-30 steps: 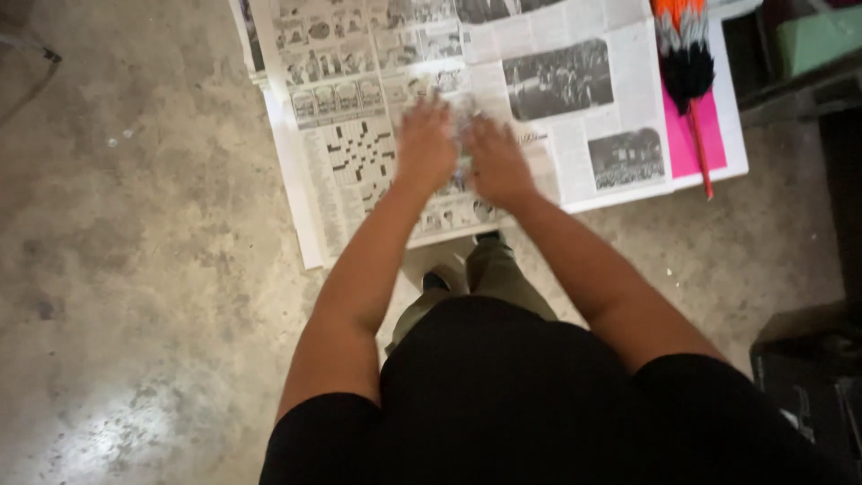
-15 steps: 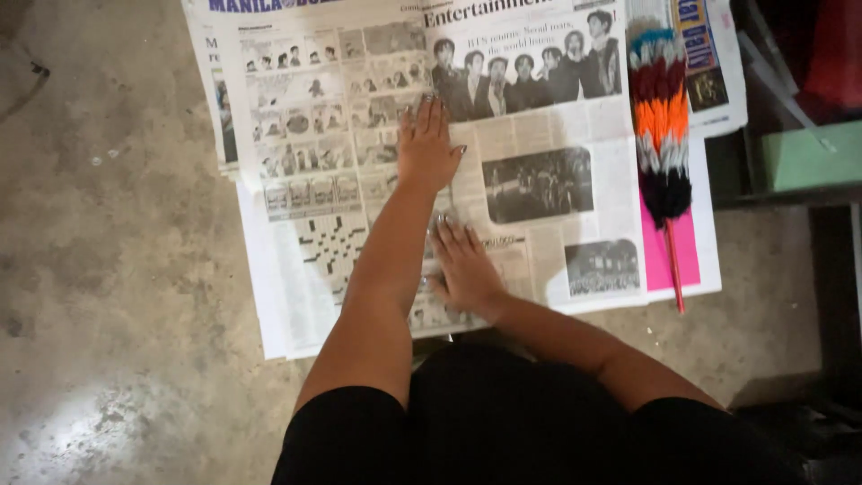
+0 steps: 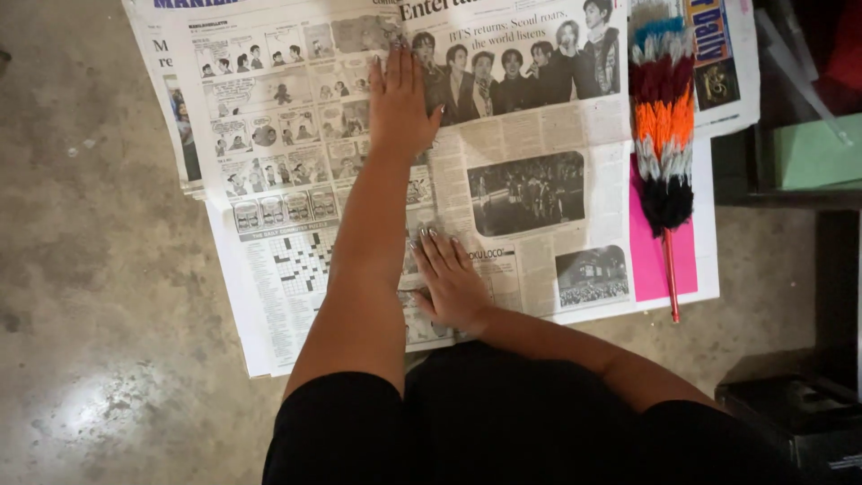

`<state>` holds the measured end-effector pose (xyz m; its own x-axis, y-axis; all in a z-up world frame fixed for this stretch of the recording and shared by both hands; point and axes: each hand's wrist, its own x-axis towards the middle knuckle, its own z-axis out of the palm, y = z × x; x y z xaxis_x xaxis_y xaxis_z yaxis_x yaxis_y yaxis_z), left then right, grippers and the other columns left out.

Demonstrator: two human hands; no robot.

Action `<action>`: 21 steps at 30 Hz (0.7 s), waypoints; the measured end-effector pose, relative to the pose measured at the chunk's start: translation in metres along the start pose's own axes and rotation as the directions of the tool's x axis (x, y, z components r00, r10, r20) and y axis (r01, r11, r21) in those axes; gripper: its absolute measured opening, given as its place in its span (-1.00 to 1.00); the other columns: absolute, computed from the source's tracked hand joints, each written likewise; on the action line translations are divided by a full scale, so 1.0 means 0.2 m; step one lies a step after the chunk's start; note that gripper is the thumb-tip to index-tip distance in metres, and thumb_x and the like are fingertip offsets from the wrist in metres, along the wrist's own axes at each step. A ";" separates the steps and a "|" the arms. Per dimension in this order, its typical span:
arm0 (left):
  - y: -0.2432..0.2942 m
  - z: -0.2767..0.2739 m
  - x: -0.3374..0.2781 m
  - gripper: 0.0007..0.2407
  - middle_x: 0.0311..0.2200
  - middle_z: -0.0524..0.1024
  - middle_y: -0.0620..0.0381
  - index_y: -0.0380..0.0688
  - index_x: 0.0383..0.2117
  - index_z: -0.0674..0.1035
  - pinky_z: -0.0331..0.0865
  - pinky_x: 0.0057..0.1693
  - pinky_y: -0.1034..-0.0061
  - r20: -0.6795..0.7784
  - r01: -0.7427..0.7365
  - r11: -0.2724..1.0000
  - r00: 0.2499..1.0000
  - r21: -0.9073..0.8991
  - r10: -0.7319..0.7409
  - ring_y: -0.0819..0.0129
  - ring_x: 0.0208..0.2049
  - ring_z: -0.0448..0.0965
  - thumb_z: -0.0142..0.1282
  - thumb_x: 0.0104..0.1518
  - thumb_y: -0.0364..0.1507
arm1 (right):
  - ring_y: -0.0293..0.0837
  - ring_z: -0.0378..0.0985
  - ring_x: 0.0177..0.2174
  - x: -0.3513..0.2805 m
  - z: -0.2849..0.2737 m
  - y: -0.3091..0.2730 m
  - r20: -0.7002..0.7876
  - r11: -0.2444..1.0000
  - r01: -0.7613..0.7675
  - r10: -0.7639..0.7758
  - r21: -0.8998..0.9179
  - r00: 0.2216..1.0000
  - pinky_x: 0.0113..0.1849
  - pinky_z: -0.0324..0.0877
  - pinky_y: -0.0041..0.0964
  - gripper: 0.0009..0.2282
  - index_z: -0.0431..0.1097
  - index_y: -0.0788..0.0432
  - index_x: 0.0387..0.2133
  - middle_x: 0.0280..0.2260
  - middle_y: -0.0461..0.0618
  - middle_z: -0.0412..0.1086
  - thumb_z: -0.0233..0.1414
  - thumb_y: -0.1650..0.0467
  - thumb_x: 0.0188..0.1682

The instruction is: Dusting a stack of newspapers using a colorful feather duster.

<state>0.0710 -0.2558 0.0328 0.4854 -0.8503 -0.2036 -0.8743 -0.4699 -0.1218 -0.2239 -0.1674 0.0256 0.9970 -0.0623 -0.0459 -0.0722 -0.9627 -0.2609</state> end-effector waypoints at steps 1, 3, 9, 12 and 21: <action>-0.02 -0.01 -0.01 -0.26 0.47 -0.19 -0.21 -0.32 0.44 0.00 -0.41 0.44 -0.09 -0.004 -0.004 1.000 1.000 -0.001 0.004 -0.04 0.46 -0.34 -0.46 0.32 0.09 | 0.25 -0.29 0.40 0.00 -0.01 0.00 -0.002 1.000 -0.004 0.004 -0.004 1.000 0.34 -0.35 0.19 -0.31 -0.13 0.41 0.36 0.40 0.42 -0.22 -0.27 0.10 0.12; -0.05 -0.04 -0.04 -0.27 0.45 -0.17 -0.31 -0.30 0.43 -0.11 -0.33 0.46 0.02 -0.032 -0.095 0.980 0.995 -0.174 0.091 -0.10 0.46 -0.26 -0.17 0.35 -0.01 | 0.28 -0.25 0.39 0.00 -0.04 -0.01 -0.021 0.999 0.009 -0.008 0.038 1.000 0.34 -0.31 0.20 -0.27 -0.15 0.42 0.37 0.40 0.43 -0.22 -0.19 0.09 0.10; 0.13 0.06 -0.69 -0.32 0.45 -0.04 -0.22 -0.27 0.42 0.02 -0.24 0.47 -0.13 -0.362 -0.170 0.894 0.932 -0.415 0.009 -0.09 0.47 -0.06 0.05 0.27 -0.21 | 0.26 -0.26 0.39 0.00 0.01 -0.02 -0.014 0.999 -0.021 0.021 0.036 1.000 0.33 -0.30 0.21 -0.24 -0.10 0.37 0.36 0.41 0.36 -0.18 -0.12 0.09 0.00; 0.29 0.00 -1.21 -0.37 0.49 -0.21 -0.13 -0.17 0.44 -0.04 -0.43 0.48 -0.09 -0.150 -0.016 0.777 0.983 -0.629 -0.101 -0.03 0.50 -0.26 -0.14 0.32 -0.17 | 0.25 -0.18 0.37 0.01 -0.05 -0.05 0.016 0.999 -0.036 0.036 0.003 0.999 0.30 -0.31 0.32 -0.32 0.01 0.11 0.38 0.40 0.24 -0.08 -0.15 0.08 0.00; 0.54 0.49 -2.03 -0.29 0.46 -0.07 -0.13 -0.11 0.47 -0.04 -0.33 0.45 -0.16 -0.060 -0.119 0.860 0.993 -0.496 0.103 -0.12 0.48 -0.23 -0.13 0.26 -0.04 | 0.52 0.00 0.28 -0.11 0.04 0.04 -0.431 0.944 0.056 0.096 0.327 0.897 0.23 -0.04 0.37 -0.38 0.15 0.49 0.27 0.27 0.53 0.08 0.14 0.58 -0.13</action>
<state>-0.2209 0.0619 0.0079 0.3913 -0.9069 -0.1564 -0.8137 -0.4204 0.4016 -0.2474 -0.1718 0.0174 0.8997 -0.2618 0.3492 -0.0215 -0.8258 -0.5636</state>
